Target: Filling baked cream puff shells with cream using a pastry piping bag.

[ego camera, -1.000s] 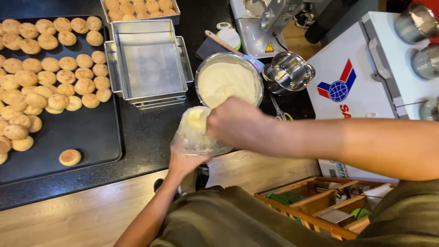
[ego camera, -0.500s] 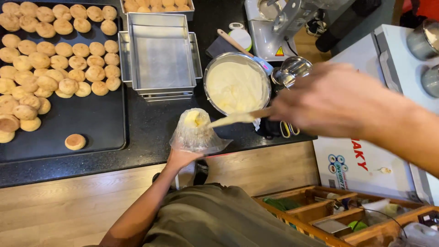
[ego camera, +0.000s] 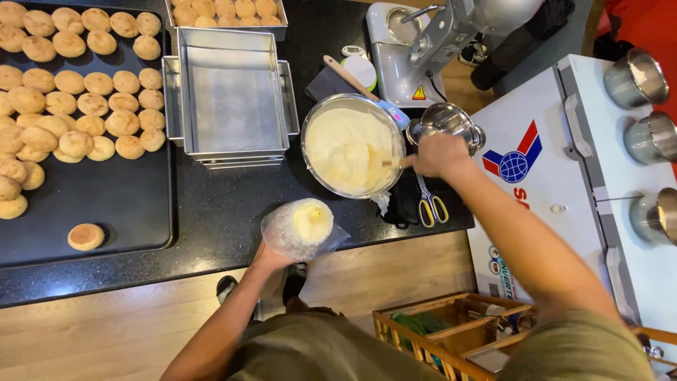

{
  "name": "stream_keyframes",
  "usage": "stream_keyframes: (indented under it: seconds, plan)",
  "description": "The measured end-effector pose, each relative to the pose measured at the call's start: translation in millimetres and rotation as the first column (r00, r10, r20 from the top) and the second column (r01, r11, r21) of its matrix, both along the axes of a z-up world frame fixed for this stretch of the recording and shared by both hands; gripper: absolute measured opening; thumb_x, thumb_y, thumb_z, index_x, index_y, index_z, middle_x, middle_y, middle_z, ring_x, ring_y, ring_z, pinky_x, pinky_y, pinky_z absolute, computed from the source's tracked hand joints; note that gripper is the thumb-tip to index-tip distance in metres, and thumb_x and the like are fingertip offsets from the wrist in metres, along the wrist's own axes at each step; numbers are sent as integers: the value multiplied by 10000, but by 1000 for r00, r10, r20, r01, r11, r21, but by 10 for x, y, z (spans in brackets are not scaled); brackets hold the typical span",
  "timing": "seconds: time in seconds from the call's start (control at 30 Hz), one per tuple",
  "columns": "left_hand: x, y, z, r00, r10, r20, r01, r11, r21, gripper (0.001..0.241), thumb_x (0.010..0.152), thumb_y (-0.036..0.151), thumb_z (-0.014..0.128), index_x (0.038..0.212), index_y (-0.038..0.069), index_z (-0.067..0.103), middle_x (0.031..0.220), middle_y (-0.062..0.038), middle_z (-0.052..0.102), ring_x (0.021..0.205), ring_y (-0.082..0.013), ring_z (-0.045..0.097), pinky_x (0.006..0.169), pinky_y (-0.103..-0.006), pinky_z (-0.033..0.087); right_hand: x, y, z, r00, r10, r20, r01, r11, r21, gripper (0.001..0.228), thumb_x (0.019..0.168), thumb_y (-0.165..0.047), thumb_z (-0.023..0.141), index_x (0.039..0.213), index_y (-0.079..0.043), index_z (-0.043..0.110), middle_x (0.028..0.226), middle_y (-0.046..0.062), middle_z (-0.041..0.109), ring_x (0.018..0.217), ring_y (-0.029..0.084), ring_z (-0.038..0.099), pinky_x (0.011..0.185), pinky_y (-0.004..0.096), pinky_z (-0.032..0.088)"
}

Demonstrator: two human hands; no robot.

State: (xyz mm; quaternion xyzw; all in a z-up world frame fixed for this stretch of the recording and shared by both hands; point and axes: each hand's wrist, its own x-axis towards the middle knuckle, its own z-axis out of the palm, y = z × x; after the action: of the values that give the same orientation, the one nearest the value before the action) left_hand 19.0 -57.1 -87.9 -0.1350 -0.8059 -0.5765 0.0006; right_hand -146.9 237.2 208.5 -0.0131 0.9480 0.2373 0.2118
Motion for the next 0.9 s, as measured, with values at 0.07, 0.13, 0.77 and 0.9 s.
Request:
stream_keyframes:
  seconds: [0.07, 0.13, 0.77, 0.9]
  plan:
    - [18, 122, 9, 999, 48, -18, -47, 999, 14, 810, 665, 302, 933, 1354, 39, 599, 1375, -165, 625, 1287, -313, 574, 1127, -411, 416, -34, 196, -194, 999, -41, 36, 43, 997, -61, 809, 829, -777, 654, 1014, 5, 751, 1080, 233, 726, 1005, 371, 720, 862, 469, 574]
    - [75, 194, -6, 995, 96, -34, -95, 995, 22, 807, 670, 299, 930, 1354, 33, 595, 1366, -171, 627, 1278, -318, 579, 1120, -414, 423, -35, 308, -363, 994, -79, 77, 88, 988, -127, 810, 790, -786, 686, 1027, -15, 761, 1116, 235, 718, 1046, 380, 700, 898, 481, 556]
    - [98, 149, 915, 963, 259, -68, -250, 961, 122, 750, 697, 282, 901, 1315, -16, 599, 1253, -183, 694, 1149, -305, 685, 992, -399, 533, 684, 1172, -1645, 877, -317, 360, 411, 112, -905, 502, 952, -497, 662, 672, -81, 645, 511, -80, 425, 438, 36, 322, 410, 248, 210]
    - [70, 307, 1062, 958, 276, -73, -269, 959, 91, 752, 695, 301, 899, 1312, -10, 600, 1252, -187, 688, 1146, -317, 681, 984, -406, 535, 721, 1316, -1696, 913, -344, 219, 239, 18, -971, 459, 991, -411, 662, 672, -81, 641, 520, -94, 435, 450, 17, 313, 415, 241, 207]
